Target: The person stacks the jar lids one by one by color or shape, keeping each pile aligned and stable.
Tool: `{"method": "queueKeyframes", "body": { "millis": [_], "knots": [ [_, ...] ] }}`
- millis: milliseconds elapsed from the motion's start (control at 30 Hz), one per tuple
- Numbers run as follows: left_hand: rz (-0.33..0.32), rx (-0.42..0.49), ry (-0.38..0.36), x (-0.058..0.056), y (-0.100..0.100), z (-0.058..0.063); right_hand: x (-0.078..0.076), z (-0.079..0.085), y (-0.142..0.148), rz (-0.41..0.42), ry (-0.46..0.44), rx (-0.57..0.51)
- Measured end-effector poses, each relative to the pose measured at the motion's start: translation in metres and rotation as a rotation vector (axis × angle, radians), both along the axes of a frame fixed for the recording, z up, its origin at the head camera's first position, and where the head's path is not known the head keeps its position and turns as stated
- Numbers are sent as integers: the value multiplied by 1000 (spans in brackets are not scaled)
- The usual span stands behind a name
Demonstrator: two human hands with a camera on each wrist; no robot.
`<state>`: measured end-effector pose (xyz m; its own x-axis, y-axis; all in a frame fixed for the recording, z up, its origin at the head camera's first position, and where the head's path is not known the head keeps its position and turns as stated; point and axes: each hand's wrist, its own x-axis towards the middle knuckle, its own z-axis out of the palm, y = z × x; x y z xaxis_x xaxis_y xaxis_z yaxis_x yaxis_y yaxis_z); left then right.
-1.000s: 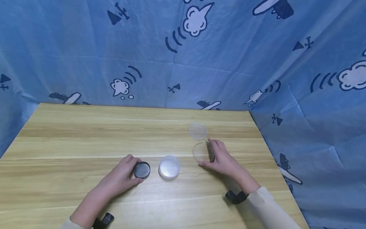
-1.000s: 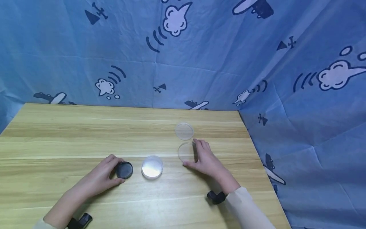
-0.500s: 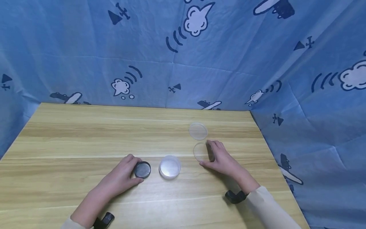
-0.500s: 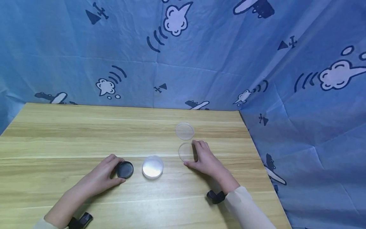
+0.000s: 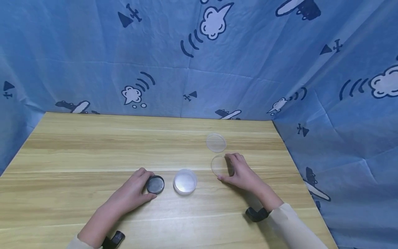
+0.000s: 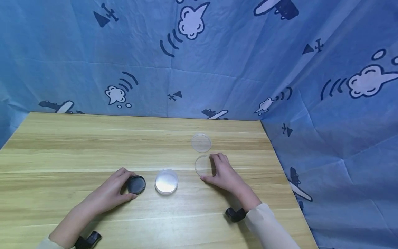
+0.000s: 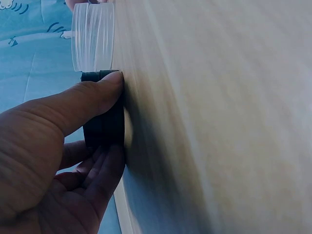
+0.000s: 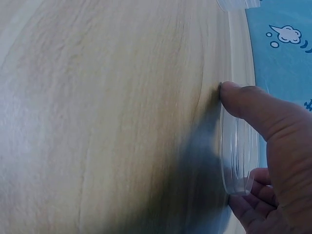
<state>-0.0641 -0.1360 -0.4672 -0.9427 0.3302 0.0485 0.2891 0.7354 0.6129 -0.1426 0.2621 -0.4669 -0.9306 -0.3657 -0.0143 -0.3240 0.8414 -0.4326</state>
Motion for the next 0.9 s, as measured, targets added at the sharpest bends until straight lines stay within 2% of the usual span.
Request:
{"method": "queueKeyframes", "body": {
  "millis": [333,600,900],
  "knots": [
    [-3,-3,-5,0,0,1,8,2,-2,13,8,3],
    [4,-5,-4,1,0,1,21,8,-8,44,2,-5],
    [3,5,-4,1,0,0,38,11,-13,41,-46,20]
  ]
}}
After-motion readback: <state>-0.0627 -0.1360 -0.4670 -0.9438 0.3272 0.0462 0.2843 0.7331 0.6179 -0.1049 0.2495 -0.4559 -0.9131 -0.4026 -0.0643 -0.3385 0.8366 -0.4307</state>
